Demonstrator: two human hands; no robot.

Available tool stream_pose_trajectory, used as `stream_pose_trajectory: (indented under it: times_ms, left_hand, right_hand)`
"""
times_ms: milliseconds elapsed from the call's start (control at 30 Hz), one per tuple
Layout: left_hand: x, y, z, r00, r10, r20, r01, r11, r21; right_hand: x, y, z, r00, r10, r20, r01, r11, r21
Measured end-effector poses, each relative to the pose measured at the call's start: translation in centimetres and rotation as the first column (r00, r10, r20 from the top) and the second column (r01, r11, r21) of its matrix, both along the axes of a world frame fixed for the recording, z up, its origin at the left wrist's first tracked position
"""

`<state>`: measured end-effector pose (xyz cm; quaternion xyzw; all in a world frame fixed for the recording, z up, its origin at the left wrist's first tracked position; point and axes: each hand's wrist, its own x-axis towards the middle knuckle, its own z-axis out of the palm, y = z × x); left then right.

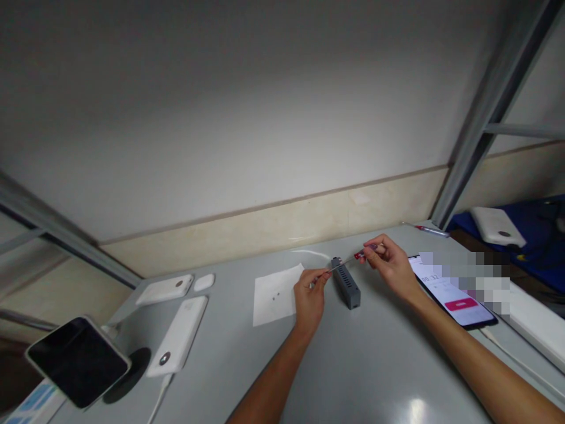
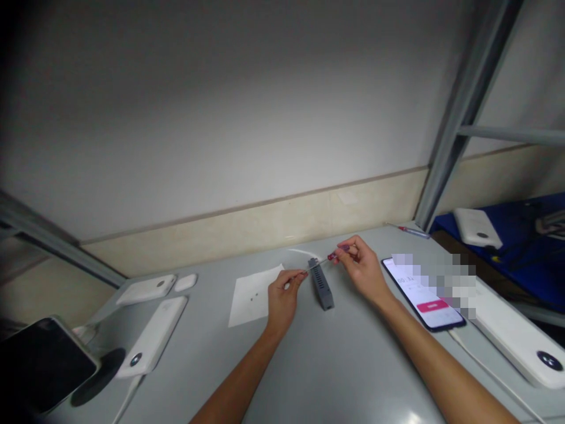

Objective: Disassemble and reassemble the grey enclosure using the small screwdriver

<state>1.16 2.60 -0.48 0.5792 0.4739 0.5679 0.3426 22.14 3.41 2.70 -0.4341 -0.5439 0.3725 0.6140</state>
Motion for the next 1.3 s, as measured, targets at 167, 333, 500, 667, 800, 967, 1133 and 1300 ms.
stream_pose_trajectory:
  times_ms: [167,333,500,667,800,967,1133,1300]
  left_hand:
    - [0.1,0.0,0.1,1.000,0.015,0.025,-0.015,1.000,0.022]
    - [0.0,0.1,0.3,0.994,0.032,0.105,-0.030,0.999,-0.023]
    - [0.0,0.3,0.3,0.967,-0.007,0.255,0.034,0.994,-0.101]
    - [-0.1,0.4,0.3,0.949,-0.060,0.311,0.111,0.983,-0.148]
    - [-0.2,0.4,0.5,0.927,-0.113,0.356,0.176,0.973,-0.150]
    - [-0.2,0.5,0.8,0.930,-0.095,0.354,0.162,0.973,-0.166]
    - [-0.1,0.6,0.6,0.938,-0.138,0.319,0.197,0.967,-0.161]
    - [-0.1,0.6,0.5,0.929,-0.158,0.335,0.221,0.962,-0.161]
  right_hand:
    - [-0.7,-0.1,0.5,0.993,-0.002,-0.115,-0.008,0.996,-0.086]
    - [-1.5,-0.4,0.7,0.989,-0.001,-0.147,-0.016,0.993,-0.115]
    - [-1.8,-0.5,0.6,0.992,0.014,-0.123,-0.031,0.990,-0.138]
    - [-1.8,-0.5,0.6,0.990,-0.011,-0.139,-0.005,0.993,-0.118]
    - [-1.3,-0.2,0.6,0.992,-0.029,-0.124,0.015,0.994,-0.109]
    - [-0.7,-0.1,0.7,0.992,-0.056,-0.114,0.052,0.998,-0.039]
    - [-0.7,-0.2,0.6,0.995,-0.052,-0.083,0.053,0.998,0.018]
    - [-0.8,-0.4,0.1,0.998,-0.059,0.027,0.057,0.996,0.061]
